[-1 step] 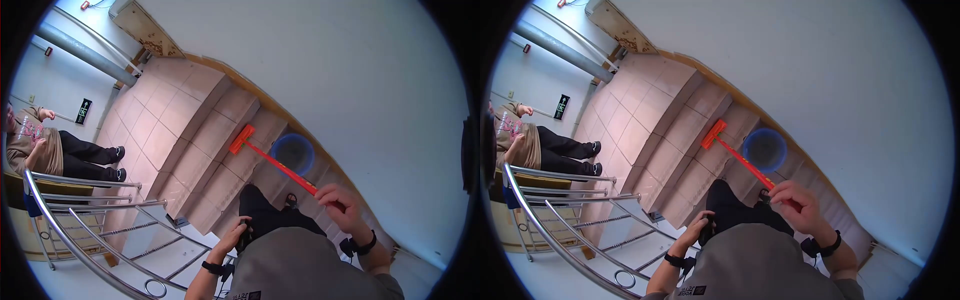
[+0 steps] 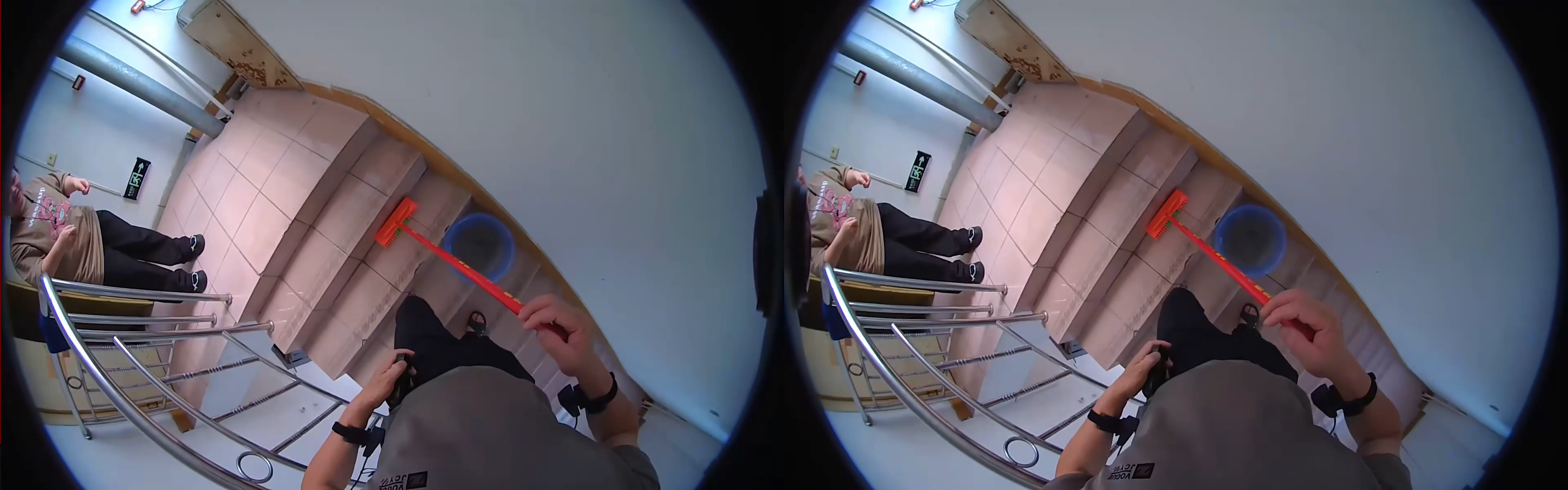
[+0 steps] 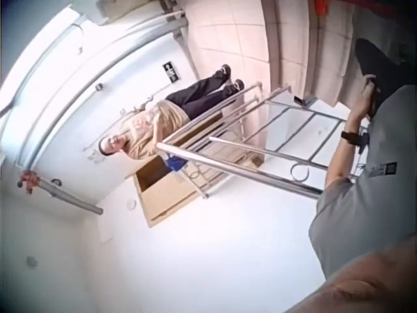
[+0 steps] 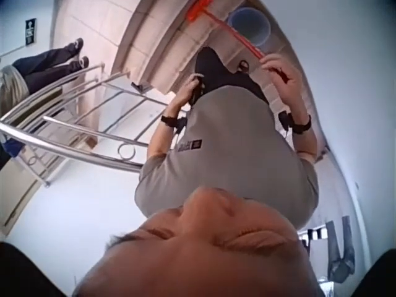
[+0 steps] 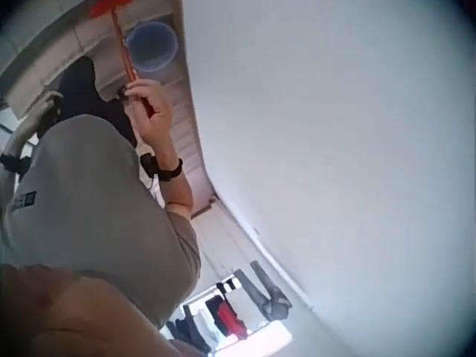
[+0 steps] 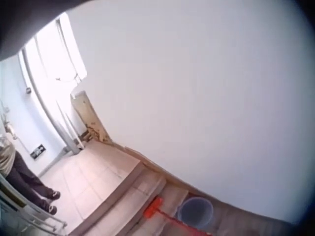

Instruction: The person cleans the stairs by dipping a brush into a bucket of water and scrubbing the steps. After scrubbing several steps, the person picks up the bucket and moves it to a lower step to continue.

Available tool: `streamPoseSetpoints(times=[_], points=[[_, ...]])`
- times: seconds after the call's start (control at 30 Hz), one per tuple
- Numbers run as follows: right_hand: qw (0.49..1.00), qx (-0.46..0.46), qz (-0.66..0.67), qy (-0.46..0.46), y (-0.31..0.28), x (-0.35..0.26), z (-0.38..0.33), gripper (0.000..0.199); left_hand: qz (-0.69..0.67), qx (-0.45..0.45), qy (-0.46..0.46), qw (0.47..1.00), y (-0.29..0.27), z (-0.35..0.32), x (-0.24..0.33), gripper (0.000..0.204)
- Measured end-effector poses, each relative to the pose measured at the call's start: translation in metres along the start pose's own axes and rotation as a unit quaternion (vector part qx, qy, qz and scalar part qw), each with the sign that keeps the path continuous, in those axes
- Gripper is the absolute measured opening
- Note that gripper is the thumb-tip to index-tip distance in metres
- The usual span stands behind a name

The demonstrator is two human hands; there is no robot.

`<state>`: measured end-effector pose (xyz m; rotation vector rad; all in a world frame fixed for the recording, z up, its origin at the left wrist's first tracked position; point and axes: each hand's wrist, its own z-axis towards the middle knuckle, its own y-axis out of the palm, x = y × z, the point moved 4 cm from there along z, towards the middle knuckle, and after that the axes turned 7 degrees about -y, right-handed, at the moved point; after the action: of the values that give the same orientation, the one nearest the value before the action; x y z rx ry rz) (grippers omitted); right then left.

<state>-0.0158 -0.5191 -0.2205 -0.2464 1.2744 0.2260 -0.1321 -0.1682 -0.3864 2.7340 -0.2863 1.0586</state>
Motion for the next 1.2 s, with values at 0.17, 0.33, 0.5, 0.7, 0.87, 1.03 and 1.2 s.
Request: streamPoseSetpoints(times=[0.17,0.33,0.5,0.7,0.87,1.03,1.2], points=[[0.998,0.015,-0.007,0.068,0.007,0.005,0.018,0.022,-0.024,0.008,-0.104,0.994,-0.057,0.009,-0.002,0.03],[0.999,0.022,-0.007,0.037,0.042,-0.004,0.039,0.02,0.329,-0.114,-0.129,0.929,-0.107,0.002,-0.036,0.045],[0.997,0.06,-0.003,0.041,0.136,-0.015,0.023,0.02,0.464,-0.16,-0.076,0.868,-0.171,-0.024,-0.073,0.052],[0.998,0.06,-0.013,0.022,0.186,-0.051,0.023,0.021,0.433,-0.082,-0.01,0.898,-0.161,-0.036,-0.086,0.037],[0.992,0.08,-0.051,0.08,0.168,-0.049,0.026,0.024,0.312,0.006,0.026,0.95,-0.14,0.035,-0.167,0.03],[0.976,0.102,-0.087,0.171,0.155,-0.047,0.006,0.022,0.267,-0.096,-0.045,0.958,-0.13,0.054,-0.166,0.034],[0.957,0.047,-0.093,0.271,0.147,-0.046,-0.005,0.028,0.301,-0.083,-0.029,0.949,-0.095,0.077,-0.174,0.047]])
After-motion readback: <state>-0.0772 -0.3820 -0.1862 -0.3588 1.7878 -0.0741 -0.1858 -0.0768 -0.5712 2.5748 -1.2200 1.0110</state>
